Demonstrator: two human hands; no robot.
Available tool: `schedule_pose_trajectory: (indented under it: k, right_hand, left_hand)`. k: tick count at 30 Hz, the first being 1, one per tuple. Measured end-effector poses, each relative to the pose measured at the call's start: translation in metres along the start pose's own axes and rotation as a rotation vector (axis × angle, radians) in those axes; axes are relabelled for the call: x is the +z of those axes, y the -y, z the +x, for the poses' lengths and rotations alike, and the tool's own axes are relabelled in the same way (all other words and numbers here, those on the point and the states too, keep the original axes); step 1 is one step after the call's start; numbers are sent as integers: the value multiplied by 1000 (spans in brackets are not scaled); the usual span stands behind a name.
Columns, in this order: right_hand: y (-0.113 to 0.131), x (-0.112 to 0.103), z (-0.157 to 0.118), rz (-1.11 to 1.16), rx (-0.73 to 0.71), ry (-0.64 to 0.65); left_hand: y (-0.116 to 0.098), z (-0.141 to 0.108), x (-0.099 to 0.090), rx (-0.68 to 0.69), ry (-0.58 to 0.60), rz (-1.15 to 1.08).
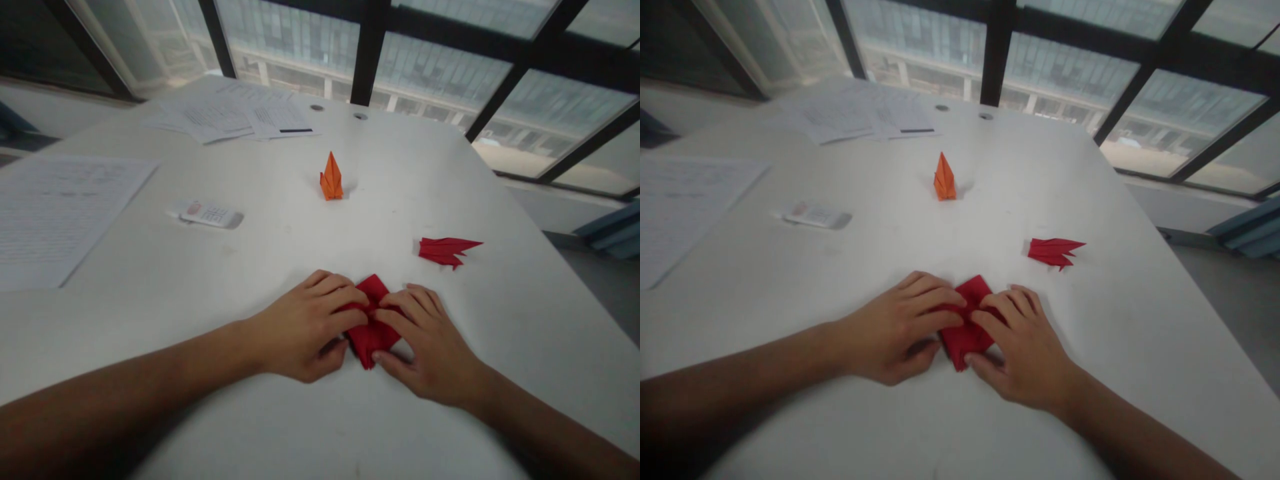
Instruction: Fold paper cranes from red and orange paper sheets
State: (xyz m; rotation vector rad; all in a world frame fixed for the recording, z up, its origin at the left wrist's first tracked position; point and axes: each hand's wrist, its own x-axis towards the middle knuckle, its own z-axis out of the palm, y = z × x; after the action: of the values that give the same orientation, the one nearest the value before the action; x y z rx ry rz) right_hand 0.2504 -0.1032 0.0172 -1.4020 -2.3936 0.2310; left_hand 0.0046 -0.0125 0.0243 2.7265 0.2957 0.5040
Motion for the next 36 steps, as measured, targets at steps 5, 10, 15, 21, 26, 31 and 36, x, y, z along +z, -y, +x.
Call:
schedule_pose_trajectory:
  k: [5,10,15,21,26,31,36]
  right_hand:
    - [-2,4,1,-22,35,-27]
    - [-3,6,2,-16,31,-67]
    - [-1,6,3,-3,54,-71]
    - [1,6,5,11,56,-84]
    - [0,7,5,13,65,-74]
    - [0,6,5,-2,68,-78]
    - [0,7,5,13,65,-91]
  left_hand:
    - [-11,0,6,23,18,45]
    - [-16,2,11,-123,46,-27]
    - [-30,6,17,-314,32,8]
    - [-39,10,21,-351,37,67]
    - [-38,9,18,-348,56,41]
    - [-37,7,14,-315,77,-4]
    - [-33,2,10,-248,99,-54]
